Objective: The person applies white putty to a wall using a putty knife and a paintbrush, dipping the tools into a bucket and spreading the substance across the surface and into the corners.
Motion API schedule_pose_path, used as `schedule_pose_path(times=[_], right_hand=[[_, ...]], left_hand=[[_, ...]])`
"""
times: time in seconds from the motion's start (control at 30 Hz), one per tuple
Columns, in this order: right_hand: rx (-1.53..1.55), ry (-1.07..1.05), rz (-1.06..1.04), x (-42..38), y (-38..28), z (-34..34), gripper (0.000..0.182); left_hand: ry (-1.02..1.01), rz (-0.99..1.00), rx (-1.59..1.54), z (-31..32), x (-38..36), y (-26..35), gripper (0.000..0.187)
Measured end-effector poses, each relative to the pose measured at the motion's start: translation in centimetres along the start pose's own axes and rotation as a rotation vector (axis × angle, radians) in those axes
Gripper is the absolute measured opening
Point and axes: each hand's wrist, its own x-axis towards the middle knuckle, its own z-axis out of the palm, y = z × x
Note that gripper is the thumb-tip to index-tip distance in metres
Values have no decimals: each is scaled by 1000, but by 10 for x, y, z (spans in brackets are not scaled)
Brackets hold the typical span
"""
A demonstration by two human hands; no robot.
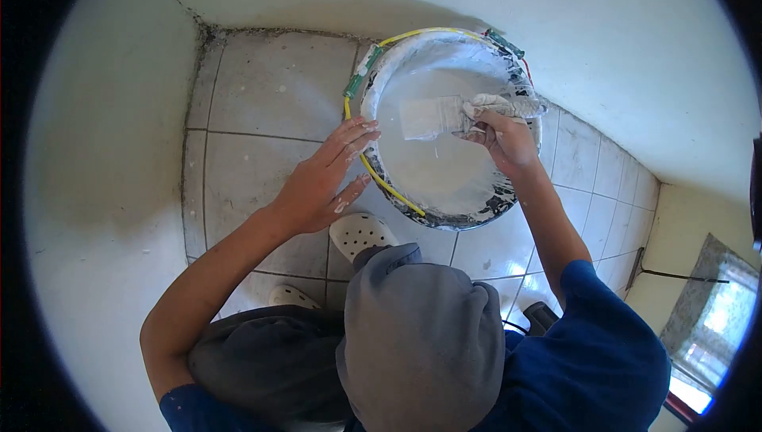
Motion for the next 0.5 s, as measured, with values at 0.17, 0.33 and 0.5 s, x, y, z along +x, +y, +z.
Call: schedule_pose_path(times=[0.17, 0.33, 0.5], right_hand=[[55, 72, -101, -8, 4, -8, 26], [120, -47, -212, -19, -1, -19, 37], [259, -120, -336, -32, -16, 4, 31]], left_hand=[[38, 41, -63, 0, -1, -1, 50], [114, 86, 0, -10, -10, -12, 47], [205, -132, 181, -31, -40, -51, 44]])
